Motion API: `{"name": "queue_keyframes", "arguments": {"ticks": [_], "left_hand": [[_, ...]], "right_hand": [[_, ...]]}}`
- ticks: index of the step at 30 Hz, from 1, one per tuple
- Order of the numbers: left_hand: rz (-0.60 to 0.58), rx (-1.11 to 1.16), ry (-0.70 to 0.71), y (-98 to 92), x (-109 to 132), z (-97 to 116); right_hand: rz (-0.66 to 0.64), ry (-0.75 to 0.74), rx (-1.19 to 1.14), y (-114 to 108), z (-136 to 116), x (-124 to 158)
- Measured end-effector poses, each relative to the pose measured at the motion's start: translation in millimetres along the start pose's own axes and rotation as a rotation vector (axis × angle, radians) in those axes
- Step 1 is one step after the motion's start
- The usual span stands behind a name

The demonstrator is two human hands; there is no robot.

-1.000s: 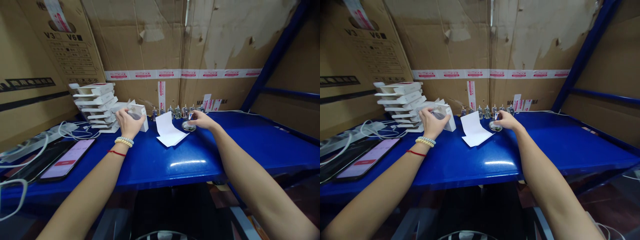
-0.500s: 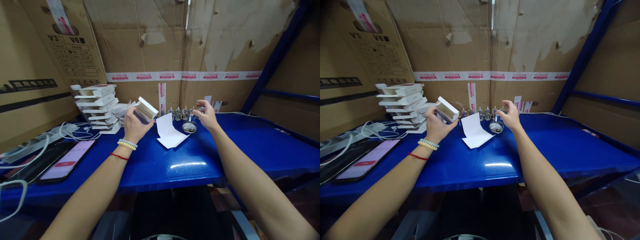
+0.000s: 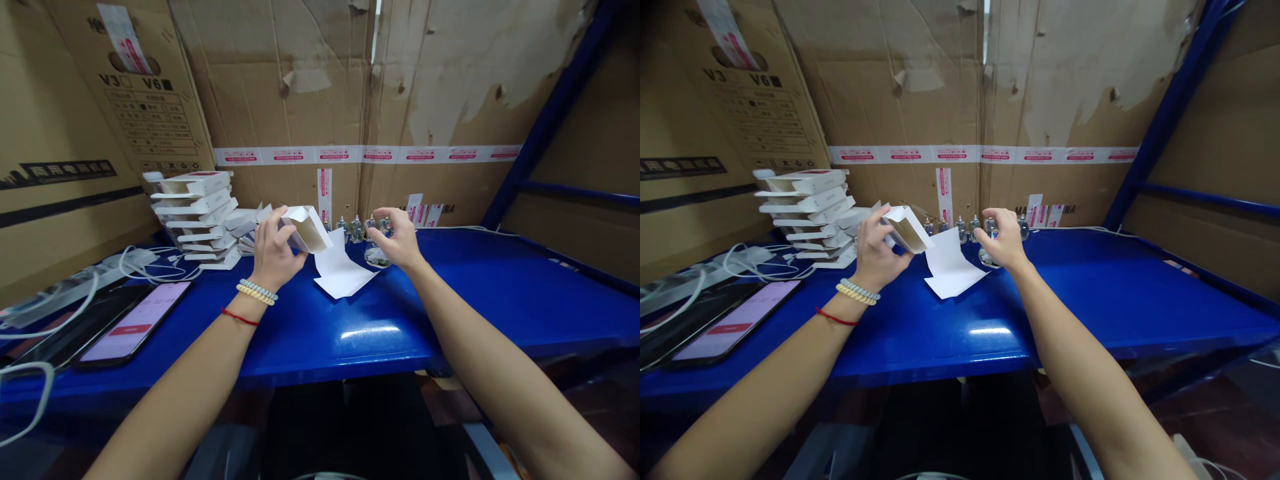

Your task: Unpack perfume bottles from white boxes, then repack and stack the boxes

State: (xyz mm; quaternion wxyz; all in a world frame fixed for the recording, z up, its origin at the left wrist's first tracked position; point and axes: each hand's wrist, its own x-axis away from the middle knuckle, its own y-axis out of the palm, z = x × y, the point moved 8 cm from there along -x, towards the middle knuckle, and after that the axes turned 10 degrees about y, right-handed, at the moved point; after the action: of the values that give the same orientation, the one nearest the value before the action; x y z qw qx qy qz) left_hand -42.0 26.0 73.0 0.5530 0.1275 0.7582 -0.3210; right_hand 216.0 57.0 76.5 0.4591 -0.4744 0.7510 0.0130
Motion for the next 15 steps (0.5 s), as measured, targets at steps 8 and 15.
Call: {"name": "queue_keyframes", "arguments": {"ticks": [8, 15], "left_hand": [[0.059, 0.116, -0.09, -0.7, -1, 6], [0.163, 0.286, -0.392, -2.5, 2, -2]], "right_hand": [[-0.018, -0.012, -0.073, 1, -13, 8], [-0.423, -0.235, -0.309, 40, -64, 43]]}}
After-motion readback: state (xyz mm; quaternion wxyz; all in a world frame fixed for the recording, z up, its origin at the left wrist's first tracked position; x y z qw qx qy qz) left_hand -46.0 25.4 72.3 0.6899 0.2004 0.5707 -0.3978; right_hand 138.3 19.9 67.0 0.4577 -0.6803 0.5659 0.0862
